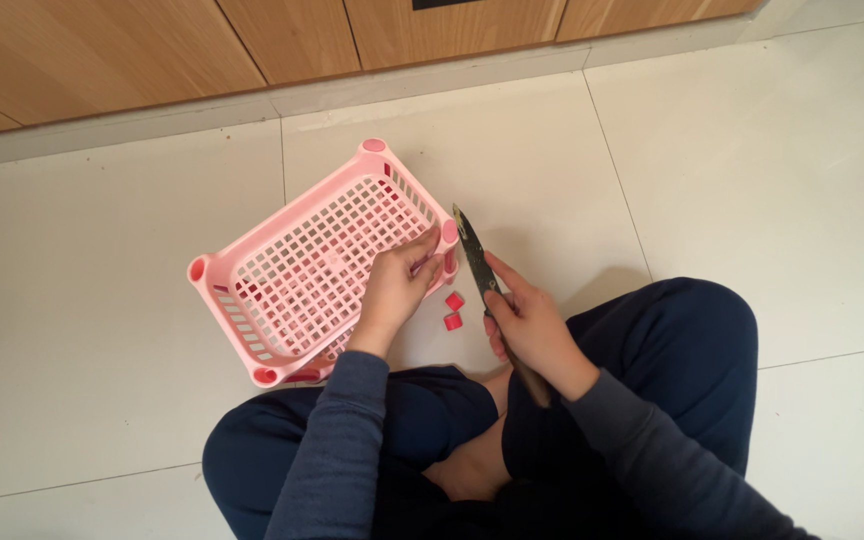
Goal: The person sits on the floor and uses a knife to pry off the corner caps of a pink plastic stool. They then remove the legs from the stool base and place the disassembled parts on the floor.
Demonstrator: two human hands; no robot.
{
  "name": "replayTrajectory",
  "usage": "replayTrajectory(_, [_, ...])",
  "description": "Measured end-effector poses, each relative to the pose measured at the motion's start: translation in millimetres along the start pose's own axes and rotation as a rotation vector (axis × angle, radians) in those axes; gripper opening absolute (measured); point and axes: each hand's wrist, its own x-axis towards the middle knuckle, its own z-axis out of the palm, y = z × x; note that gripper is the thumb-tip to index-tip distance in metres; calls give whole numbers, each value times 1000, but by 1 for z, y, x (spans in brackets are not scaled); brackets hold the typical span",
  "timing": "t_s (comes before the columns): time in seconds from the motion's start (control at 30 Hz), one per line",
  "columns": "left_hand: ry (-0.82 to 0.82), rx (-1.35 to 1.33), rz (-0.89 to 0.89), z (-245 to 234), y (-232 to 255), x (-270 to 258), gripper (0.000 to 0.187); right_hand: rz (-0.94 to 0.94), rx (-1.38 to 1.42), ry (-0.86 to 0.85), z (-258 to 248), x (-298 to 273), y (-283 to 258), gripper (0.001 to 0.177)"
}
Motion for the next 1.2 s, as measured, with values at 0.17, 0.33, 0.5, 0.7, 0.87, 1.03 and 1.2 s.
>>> replayTrajectory(0.17, [-24,-27,-80,0,-1,0,37,27,164,-23,5,8,-2,62])
replayTrajectory(0.33, [12,-11,59,3,-7,0,34,101,467,-58,9,14,14,62])
replayTrajectory(0.5, [-6,27,7,2,-7,1,34,86,596,-129,7,17,25,61])
replayTrajectory(0.7, [-14,19,-30,3,-6,1,35,106,717,-174,9,22,32,61])
replayTrajectory(0.87, [17,-30,54,0,-2,0,35,180,860,-233,2,33,43,57])
replayTrajectory(1.03, [45,21,-149,-6,26,1,47,171,1107,-427,-16,43,56,52])
replayTrajectory(1.2, [210,273,229,-5,52,8,47,130,968,-279,-52,45,54,53])
